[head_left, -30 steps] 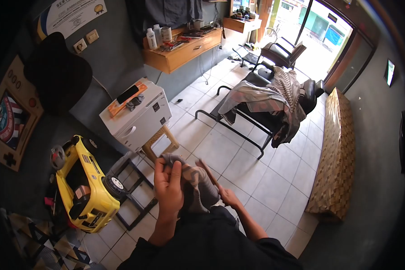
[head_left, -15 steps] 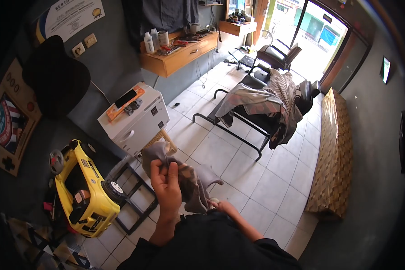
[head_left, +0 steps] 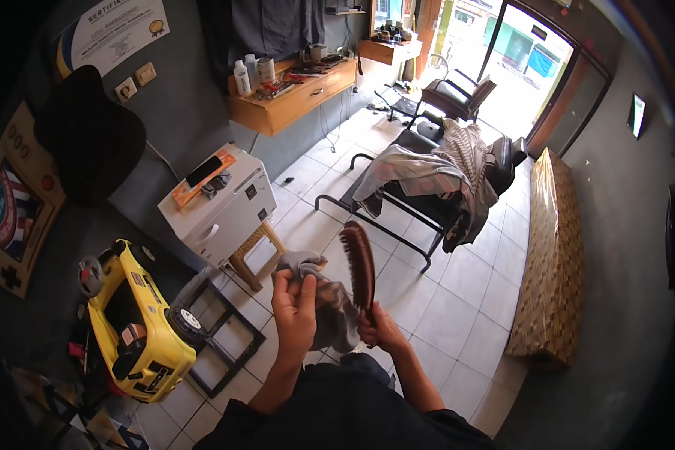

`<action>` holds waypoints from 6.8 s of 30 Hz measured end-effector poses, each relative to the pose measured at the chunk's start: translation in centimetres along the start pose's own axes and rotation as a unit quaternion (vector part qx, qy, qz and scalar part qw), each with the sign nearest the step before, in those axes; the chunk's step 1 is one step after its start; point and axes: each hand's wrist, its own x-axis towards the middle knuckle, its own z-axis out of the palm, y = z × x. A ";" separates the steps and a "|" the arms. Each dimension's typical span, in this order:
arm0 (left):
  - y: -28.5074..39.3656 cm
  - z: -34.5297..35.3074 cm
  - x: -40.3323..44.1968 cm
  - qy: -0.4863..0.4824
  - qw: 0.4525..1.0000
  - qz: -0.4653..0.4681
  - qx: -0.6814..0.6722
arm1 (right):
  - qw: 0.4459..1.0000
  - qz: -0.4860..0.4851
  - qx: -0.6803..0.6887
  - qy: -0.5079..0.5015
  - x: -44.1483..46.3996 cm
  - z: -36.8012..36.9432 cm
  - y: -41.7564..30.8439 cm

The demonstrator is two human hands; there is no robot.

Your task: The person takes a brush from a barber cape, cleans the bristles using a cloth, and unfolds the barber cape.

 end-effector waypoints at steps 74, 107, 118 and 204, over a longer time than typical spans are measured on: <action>-2.0 0.2 1.2 0.008 0.997 0.031 -0.065 | 0.977 -0.069 -0.101 0.176 -0.5 -1.7 1.7; -0.1 0.9 0.5 0.068 0.986 -0.104 -0.110 | 0.870 -0.159 -0.459 0.082 2.4 -0.5 6.6; 0.7 -1.2 1.2 0.063 0.965 -0.178 -0.184 | 0.720 0.186 -0.632 0.219 -0.8 -14.9 15.0; 0.7 0.1 1.5 0.011 0.989 -0.146 0.023 | 0.890 -0.287 -0.166 0.314 0.6 -0.8 5.0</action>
